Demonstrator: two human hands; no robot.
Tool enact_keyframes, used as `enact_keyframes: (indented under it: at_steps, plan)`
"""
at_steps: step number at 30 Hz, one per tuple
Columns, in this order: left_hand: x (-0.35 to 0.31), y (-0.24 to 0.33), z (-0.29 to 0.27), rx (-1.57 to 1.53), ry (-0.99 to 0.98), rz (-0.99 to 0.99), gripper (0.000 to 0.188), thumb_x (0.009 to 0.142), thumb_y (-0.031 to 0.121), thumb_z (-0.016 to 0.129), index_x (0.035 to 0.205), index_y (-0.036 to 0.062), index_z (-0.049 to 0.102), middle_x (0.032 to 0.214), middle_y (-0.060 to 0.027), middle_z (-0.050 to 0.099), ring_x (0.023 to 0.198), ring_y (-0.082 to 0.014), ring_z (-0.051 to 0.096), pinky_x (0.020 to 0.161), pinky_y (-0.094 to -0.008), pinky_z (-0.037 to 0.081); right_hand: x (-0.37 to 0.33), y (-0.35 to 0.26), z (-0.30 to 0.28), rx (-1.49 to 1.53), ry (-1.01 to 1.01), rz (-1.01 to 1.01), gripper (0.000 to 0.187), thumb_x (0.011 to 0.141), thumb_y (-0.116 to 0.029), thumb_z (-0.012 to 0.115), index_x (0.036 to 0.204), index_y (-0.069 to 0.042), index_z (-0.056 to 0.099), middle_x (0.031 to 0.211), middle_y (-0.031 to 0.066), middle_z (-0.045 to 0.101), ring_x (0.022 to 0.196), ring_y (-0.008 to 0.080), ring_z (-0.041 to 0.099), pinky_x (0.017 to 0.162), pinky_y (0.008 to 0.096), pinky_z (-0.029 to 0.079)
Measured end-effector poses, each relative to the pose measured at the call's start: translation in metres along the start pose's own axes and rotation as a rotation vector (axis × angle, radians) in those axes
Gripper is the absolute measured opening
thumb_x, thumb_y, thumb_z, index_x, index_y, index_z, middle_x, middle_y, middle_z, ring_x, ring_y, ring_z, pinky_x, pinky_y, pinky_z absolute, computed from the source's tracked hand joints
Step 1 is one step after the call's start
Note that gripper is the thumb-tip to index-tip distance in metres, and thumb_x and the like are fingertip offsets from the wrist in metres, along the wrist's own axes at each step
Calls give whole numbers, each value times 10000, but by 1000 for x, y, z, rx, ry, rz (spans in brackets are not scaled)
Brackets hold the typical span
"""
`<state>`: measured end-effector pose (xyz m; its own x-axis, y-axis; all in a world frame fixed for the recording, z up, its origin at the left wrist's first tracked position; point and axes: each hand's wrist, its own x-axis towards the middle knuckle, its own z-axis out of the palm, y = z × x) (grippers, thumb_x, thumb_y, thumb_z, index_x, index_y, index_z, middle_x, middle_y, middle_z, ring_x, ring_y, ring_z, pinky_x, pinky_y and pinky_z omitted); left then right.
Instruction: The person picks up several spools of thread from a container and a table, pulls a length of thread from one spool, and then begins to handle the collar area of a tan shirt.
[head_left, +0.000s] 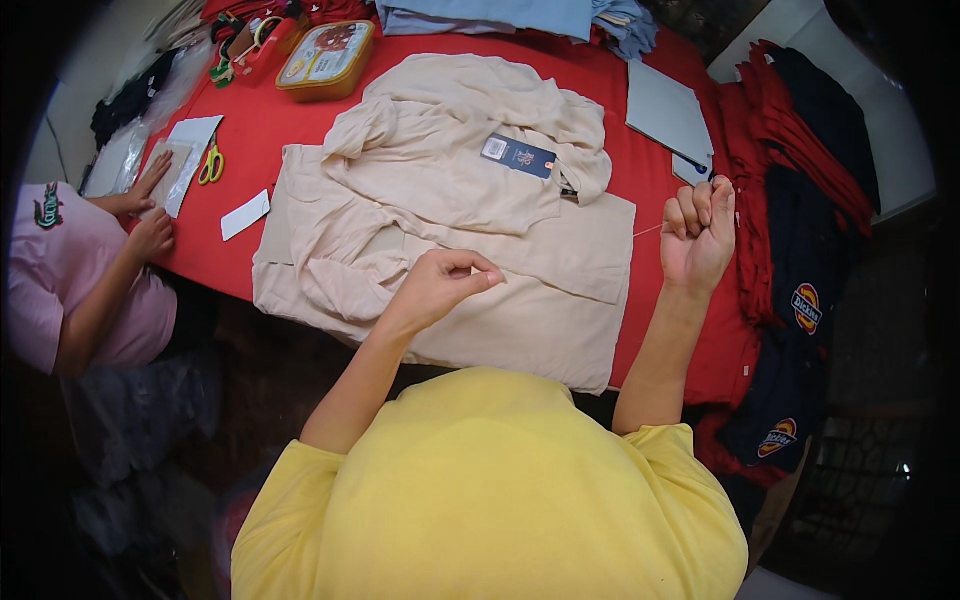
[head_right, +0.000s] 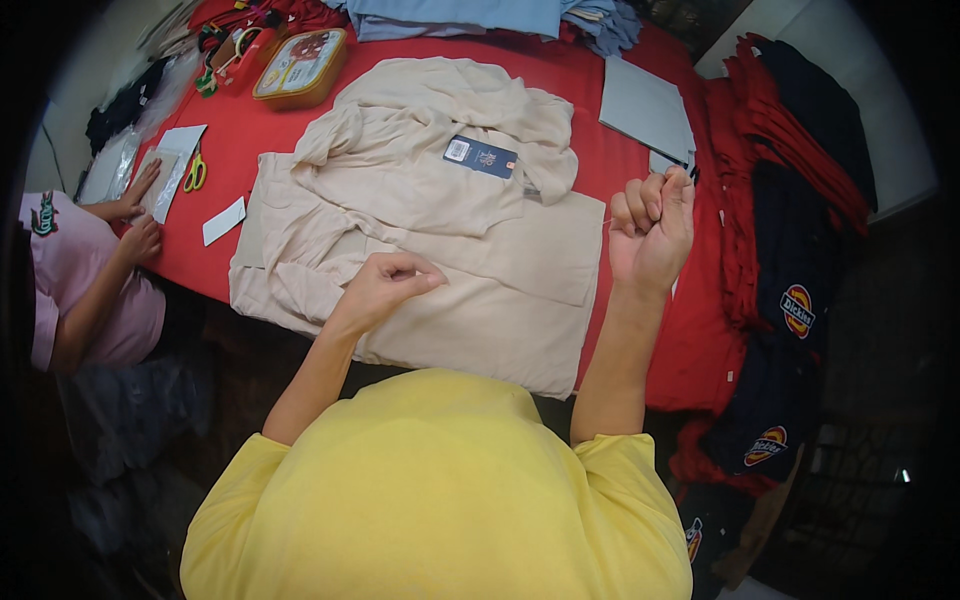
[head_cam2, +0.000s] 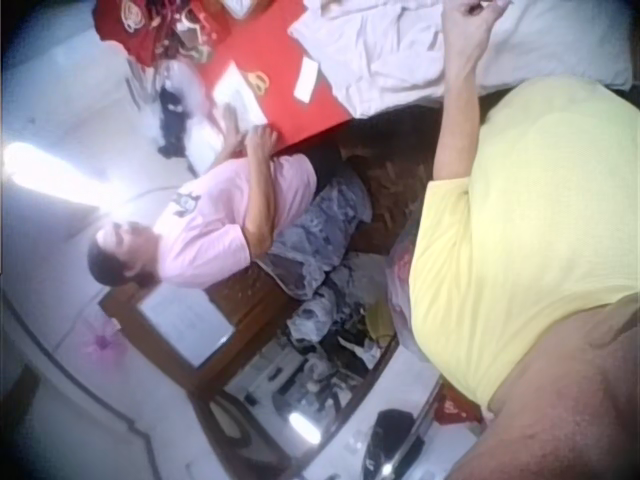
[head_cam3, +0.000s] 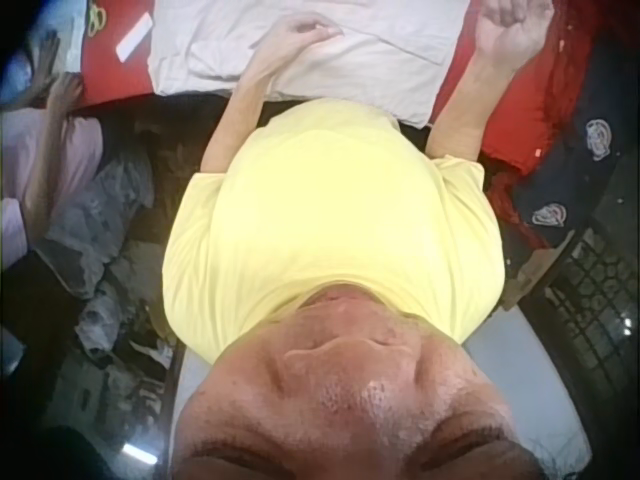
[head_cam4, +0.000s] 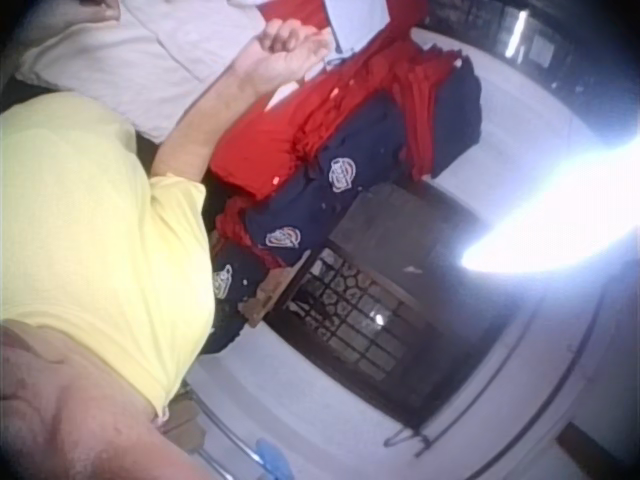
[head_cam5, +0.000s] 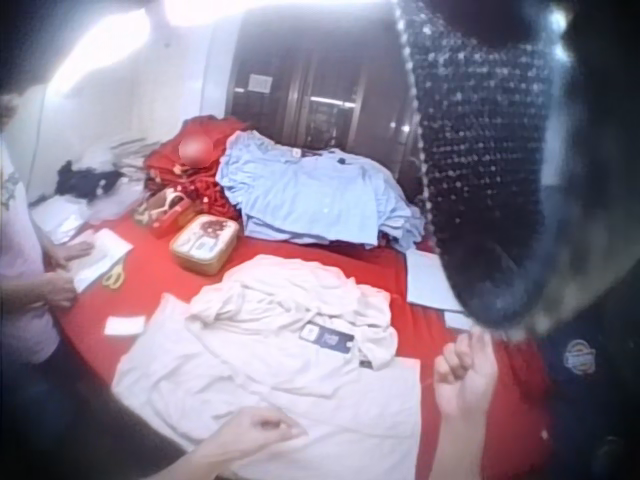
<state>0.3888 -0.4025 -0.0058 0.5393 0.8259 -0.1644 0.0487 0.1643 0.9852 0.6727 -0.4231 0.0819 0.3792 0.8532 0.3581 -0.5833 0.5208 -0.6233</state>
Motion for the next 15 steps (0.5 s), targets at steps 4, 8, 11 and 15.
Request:
enact_keyframes:
  at_steps: [4,8,11,15]
  plan:
    - [2,-1,-3,53,-13,-53,138,787,149,694,815,15,708,745,16,609,663,-42,449,608,-215,347,1,-6,-5,-4,-19,-13,148,985,-211,448,931,-79,488,617,-31,306,503,62,241,445,213,233]
    - [0,2,-3,108,-31,21,105,778,125,682,808,28,710,746,13,591,665,-49,444,611,-216,350,2,-9,-7,-17,-31,-13,147,985,-210,449,930,-79,486,617,-30,302,508,60,245,446,213,233]
    - [2,1,-5,176,-26,167,95,767,114,677,802,31,707,729,18,560,652,-51,417,601,-221,341,1,-13,-7,5,-38,-1,140,983,-206,453,937,-78,489,617,-30,302,508,61,243,449,213,233]
    - [3,-2,-6,179,2,138,88,756,105,672,794,33,704,700,31,515,651,-52,396,597,-218,325,4,-17,-11,-10,-33,-60,134,979,-202,461,952,-77,502,613,-31,303,507,64,243,454,213,234]
